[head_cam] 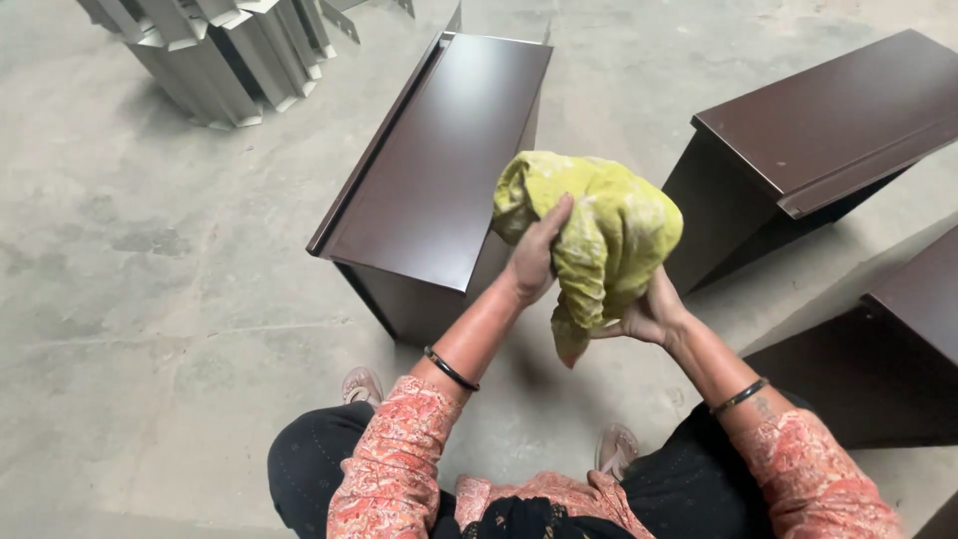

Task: The person is cleaning metal furniture components using a cloth.

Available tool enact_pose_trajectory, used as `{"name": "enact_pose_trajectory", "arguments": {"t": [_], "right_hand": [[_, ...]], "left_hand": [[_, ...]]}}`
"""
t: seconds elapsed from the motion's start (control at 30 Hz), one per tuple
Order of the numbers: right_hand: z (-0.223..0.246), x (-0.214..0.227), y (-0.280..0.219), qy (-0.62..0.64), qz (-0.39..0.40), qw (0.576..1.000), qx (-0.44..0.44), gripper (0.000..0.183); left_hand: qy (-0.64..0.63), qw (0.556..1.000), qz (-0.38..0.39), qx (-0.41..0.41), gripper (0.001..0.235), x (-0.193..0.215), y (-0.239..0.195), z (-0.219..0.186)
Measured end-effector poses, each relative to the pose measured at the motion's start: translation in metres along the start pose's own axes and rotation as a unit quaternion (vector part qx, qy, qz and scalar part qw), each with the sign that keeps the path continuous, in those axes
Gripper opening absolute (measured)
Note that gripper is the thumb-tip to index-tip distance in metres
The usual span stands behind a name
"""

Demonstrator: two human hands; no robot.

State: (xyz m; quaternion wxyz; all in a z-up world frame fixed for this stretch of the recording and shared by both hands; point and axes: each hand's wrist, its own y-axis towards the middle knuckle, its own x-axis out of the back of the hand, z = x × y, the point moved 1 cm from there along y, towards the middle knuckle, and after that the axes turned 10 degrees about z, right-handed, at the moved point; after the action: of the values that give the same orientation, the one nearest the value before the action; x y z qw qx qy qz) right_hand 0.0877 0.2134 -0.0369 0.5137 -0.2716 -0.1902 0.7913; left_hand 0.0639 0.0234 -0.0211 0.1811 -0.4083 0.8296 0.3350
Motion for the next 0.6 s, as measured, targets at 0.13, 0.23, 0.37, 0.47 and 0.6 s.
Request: {"name": "enact_pose_trajectory", "arguments": {"t": [0.13,0.23,0.37,0.47,0.6], "right_hand": [[-0.002,0.003,0.012,0.175,0.149,0.964,0.134,0.091],[0.002,0.023,0.041,0.233,0.222,0.925,0.201,0.080],[0.037,0.055,0.089,0.106,0.148,0.933,0.310,0.049],[0.105,-0.012,0.061,0.096,0.228,0.908,0.338,0.049],[0.134,-0.020,0.149,-0.165,0.124,0.842,0.498,0.034]], "left_hand": [[-0.044,0.994,0.016,0.103,0.052,-0.014,-0.029,0.026],[0.042,0.983,0.026,0.177,0.056,-0.004,-0.056,0.029],[0.253,0.939,-0.033,0.231,0.060,0.029,-0.088,-0.011],[0.338,0.930,-0.108,0.095,0.044,0.059,-0.110,-0.070],[0.350,0.878,-0.325,-0.041,0.034,0.123,-0.144,-0.130]]}}
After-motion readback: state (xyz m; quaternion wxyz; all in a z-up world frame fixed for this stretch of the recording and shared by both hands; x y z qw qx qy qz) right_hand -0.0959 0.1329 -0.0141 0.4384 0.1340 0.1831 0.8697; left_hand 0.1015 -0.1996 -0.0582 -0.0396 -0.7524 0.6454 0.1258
